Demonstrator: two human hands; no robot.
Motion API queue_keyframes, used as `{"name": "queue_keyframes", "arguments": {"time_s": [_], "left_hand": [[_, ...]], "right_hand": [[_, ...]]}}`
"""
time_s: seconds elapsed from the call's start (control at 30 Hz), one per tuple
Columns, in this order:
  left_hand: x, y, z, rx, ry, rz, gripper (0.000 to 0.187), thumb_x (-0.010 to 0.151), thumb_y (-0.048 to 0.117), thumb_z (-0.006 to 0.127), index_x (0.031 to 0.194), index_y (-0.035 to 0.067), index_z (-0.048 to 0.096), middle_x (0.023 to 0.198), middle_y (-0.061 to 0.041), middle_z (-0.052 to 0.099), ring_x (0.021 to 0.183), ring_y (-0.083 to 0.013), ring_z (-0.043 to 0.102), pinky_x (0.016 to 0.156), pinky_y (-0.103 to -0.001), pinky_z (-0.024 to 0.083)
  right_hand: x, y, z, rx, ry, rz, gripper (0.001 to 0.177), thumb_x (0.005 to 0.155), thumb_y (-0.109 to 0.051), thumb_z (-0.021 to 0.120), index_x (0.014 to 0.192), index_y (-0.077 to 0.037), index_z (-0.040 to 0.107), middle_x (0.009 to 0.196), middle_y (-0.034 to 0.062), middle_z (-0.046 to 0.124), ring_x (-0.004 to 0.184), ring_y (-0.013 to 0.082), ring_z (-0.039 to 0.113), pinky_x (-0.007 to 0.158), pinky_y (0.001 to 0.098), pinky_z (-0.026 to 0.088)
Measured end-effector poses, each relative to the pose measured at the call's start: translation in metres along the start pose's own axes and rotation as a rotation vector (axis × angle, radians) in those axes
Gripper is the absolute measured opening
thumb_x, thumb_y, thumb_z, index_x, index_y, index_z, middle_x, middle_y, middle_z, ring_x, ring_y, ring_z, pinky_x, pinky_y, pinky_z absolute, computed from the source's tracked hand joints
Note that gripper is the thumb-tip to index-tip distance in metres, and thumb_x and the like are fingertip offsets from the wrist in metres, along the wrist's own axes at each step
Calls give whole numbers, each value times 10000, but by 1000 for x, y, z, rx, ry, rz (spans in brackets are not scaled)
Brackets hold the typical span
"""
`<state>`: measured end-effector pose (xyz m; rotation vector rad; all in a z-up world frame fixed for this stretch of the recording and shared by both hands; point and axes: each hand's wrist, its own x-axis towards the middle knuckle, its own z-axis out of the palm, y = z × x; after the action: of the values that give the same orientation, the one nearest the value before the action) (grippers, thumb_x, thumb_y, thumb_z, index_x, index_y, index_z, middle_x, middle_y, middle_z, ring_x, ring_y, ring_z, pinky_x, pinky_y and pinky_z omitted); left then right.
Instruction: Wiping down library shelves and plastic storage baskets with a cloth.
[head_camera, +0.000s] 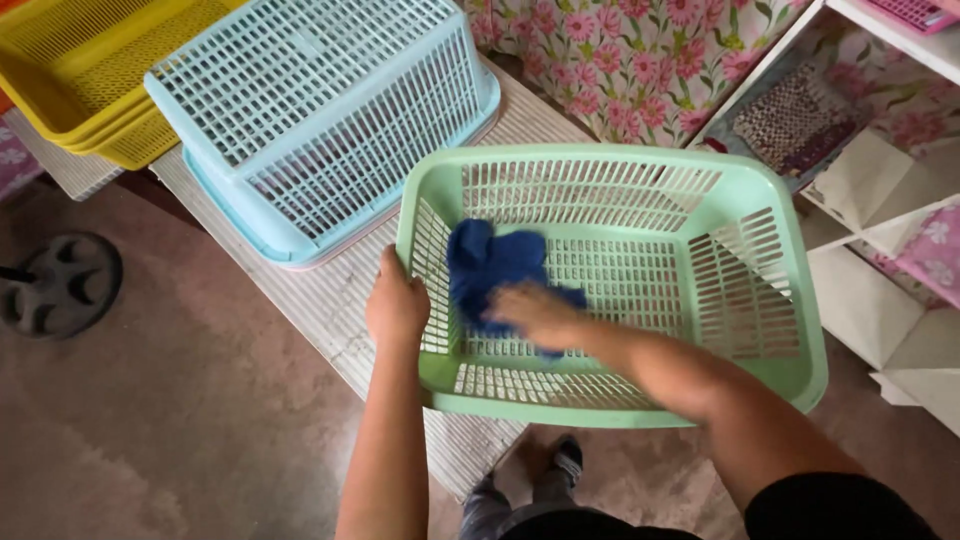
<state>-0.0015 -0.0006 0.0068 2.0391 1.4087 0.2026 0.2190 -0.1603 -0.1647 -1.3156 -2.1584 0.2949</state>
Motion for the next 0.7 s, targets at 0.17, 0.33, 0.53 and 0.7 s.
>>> {"name": "queue_keyframes", "arguments": {"time_s": [0.17,0.33,0.53,0.7], "left_hand": [[-2,4,-4,-11,-7,-10,594,958,209,542,1519,187,348,1253,-229,657,1137,-486,670,985,-579,531],[-9,12,-9,-6,-25,0,587,961,208,533,1516,179,340,1258,-229,647,1135,-487,669,985,-579,534],[-2,4,-4,23,-34,19,579,966,208,521,1508,168,323,1268,-237,634,1130,-495,667,990,-576,535],[5,-4,0,10,-43,59,549,969,201,518,1480,134,328,1238,-251,636,1112,-502,672,970,-584,543]], "right_hand": [[-111,112,-47,-545,-85,663,520,947,-293,620,1443,-166,529,1412,81,593,1349,271,556,1203,475,376],[-112,148,18,-718,25,833,488,823,-317,706,1282,-175,622,1283,46,657,1265,274,613,1064,590,455],[-29,81,32,-478,-76,656,607,889,-377,707,1432,-165,538,1436,78,581,1424,330,457,1114,677,347],[-40,-6,-42,70,-201,474,444,929,-125,671,1350,0,614,1408,323,582,1369,538,470,1101,725,364]]}}
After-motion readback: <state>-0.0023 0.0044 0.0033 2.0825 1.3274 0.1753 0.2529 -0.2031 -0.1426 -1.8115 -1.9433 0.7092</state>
